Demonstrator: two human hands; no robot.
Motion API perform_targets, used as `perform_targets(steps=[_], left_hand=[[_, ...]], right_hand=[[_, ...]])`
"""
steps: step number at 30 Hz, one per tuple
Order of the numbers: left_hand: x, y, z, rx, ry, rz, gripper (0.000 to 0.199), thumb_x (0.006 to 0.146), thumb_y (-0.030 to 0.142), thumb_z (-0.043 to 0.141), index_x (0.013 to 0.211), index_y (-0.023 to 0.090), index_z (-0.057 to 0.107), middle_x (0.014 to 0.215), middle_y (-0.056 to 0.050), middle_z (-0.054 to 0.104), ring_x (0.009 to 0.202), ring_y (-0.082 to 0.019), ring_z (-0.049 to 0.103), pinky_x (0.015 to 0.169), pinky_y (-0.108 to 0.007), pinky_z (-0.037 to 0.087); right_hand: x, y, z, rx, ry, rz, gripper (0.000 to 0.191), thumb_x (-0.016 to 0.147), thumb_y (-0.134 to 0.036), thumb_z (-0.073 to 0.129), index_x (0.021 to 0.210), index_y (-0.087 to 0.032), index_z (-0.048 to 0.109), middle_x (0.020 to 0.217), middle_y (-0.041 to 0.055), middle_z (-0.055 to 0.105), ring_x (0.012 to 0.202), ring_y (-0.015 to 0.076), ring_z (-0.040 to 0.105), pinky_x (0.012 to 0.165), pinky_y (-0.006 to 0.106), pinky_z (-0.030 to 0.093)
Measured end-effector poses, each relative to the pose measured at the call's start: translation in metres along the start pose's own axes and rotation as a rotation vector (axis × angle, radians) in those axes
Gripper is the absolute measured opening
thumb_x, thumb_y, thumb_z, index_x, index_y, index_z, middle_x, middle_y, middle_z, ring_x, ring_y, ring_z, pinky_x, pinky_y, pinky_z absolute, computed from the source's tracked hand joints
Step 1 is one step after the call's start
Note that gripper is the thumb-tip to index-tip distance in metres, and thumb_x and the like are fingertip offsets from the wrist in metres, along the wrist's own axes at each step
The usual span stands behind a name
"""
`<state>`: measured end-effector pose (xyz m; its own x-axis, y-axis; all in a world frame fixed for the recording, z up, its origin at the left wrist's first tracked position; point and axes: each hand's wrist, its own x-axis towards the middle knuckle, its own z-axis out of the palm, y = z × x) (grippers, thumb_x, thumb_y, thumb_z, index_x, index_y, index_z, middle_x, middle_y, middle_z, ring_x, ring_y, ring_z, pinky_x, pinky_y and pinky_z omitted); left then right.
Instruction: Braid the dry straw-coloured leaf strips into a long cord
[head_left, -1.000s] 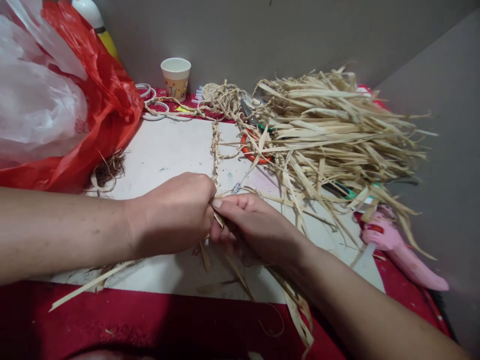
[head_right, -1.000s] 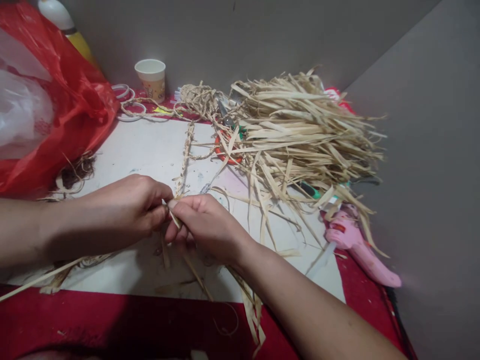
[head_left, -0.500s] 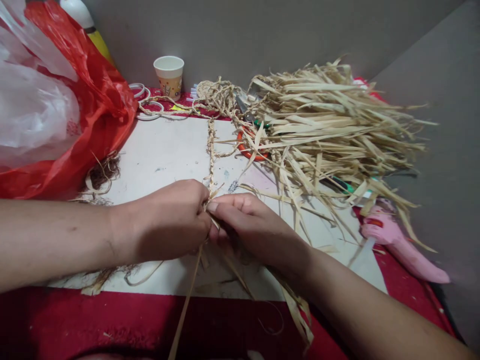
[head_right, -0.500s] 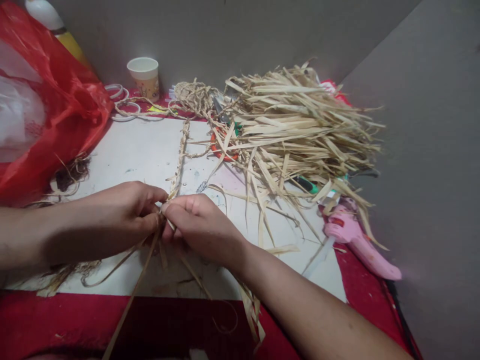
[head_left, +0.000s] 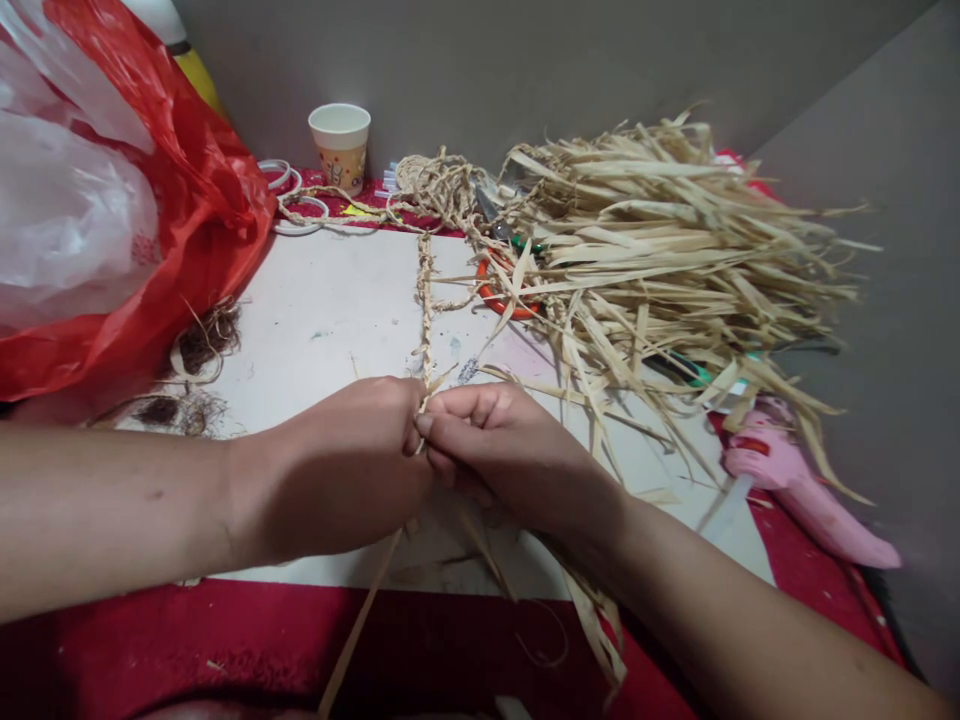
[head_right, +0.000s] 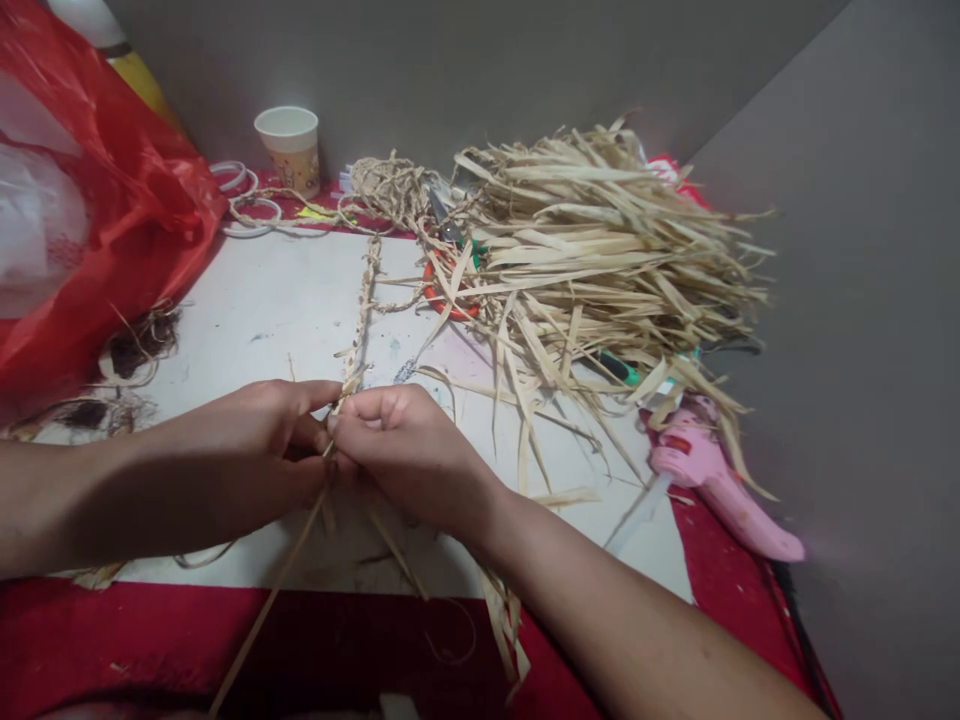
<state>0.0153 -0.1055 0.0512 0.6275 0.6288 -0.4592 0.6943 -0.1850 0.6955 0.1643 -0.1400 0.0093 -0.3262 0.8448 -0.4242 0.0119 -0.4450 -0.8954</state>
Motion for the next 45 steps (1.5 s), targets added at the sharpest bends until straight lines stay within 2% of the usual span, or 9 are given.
perform_targets(steps=[6,10,13,19,22,25,32,40,45], left_hand=[[-0.005,0.009,-0.002,-0.146,-0.045,-0.057,0.017,0.062,0.010,0.044,0.070,0.016,0.057,0.051,0.005,0.046,0.044,-0.006,0.032,0.040,-0.021,0.021],[-0.010,0.009,-0.006,-0.364,-0.073,-0.179,0.013,0.066,0.013,0.046,0.070,0.016,0.059,0.052,0.003,0.050,0.043,-0.007,0.034,0.041,-0.021,0.024],[-0.012,0.000,-0.014,-0.355,-0.077,-0.195,0.014,0.069,0.021,0.048,0.071,0.016,0.061,0.051,0.001,0.052,0.043,-0.009,0.040,0.041,-0.022,0.027],[-0.004,-0.021,-0.022,-0.161,0.147,-0.070,0.027,0.066,0.025,0.057,0.092,0.019,0.061,0.060,0.004,0.054,0.048,-0.009,0.043,0.043,-0.021,0.031],[0.004,-0.023,-0.017,-0.333,-0.004,-0.076,0.032,0.066,0.023,0.060,0.098,0.018,0.058,0.064,0.003,0.057,0.050,-0.009,0.046,0.046,-0.020,0.034],[0.010,-0.022,-0.012,-0.460,-0.150,-0.084,0.022,0.070,0.022,0.057,0.091,0.016,0.059,0.058,0.002,0.055,0.050,-0.010,0.048,0.048,-0.021,0.037],[0.013,-0.023,-0.015,-0.301,-0.165,-0.082,0.016,0.070,0.026,0.054,0.065,0.013,0.063,0.054,0.000,0.052,0.048,-0.009,0.042,0.045,-0.021,0.030],[0.010,-0.020,-0.012,-0.317,-0.149,-0.136,0.017,0.069,0.025,0.046,0.061,0.015,0.058,0.051,0.002,0.047,0.044,-0.008,0.036,0.045,-0.023,0.030],[0.007,-0.023,-0.014,-0.140,-0.056,-0.025,0.019,0.071,0.022,0.041,0.058,0.018,0.053,0.052,0.002,0.044,0.047,-0.009,0.036,0.047,-0.023,0.027]], right_hand=[[-0.001,-0.005,0.000,-0.010,0.000,0.039,0.024,0.075,-0.018,0.052,0.051,-0.016,0.047,0.037,-0.0072,0.039,0.031,0.0020,0.028,0.033,0.016,0.018],[-0.001,-0.006,0.000,-0.026,0.019,0.097,0.023,0.074,-0.020,0.054,0.052,-0.016,0.048,0.037,-0.0072,0.038,0.030,0.0029,0.027,0.030,0.016,0.016],[-0.001,-0.005,0.000,-0.007,0.016,0.110,0.023,0.073,-0.021,0.055,0.051,-0.016,0.048,0.038,-0.0071,0.039,0.030,0.0028,0.027,0.029,0.015,0.016],[0.002,-0.004,0.000,0.000,0.010,0.095,0.027,0.074,-0.026,0.059,0.051,-0.017,0.048,0.035,-0.0072,0.039,0.027,0.0029,0.027,0.028,0.015,0.019],[0.003,-0.003,0.001,0.017,0.006,0.104,0.027,0.074,-0.028,0.060,0.052,-0.017,0.048,0.036,-0.0069,0.041,0.027,0.0028,0.027,0.028,0.015,0.019],[0.003,-0.003,0.000,0.030,0.005,0.116,0.026,0.073,-0.026,0.062,0.053,-0.016,0.048,0.038,-0.0066,0.044,0.028,0.0020,0.028,0.028,0.014,0.019],[0.002,-0.002,-0.003,-0.044,-0.013,0.134,0.023,0.074,-0.025,0.060,0.056,-0.016,0.051,0.042,-0.0059,0.046,0.030,0.0025,0.031,0.029,0.015,0.021],[0.002,0.000,-0.003,-0.072,-0.002,0.171,0.026,0.077,-0.027,0.057,0.055,-0.016,0.048,0.041,-0.0063,0.044,0.030,0.0031,0.030,0.030,0.015,0.020],[0.003,0.000,-0.002,-0.102,-0.004,0.172,0.025,0.077,-0.026,0.056,0.055,-0.016,0.048,0.042,-0.0060,0.045,0.032,0.0029,0.029,0.031,0.015,0.020]])
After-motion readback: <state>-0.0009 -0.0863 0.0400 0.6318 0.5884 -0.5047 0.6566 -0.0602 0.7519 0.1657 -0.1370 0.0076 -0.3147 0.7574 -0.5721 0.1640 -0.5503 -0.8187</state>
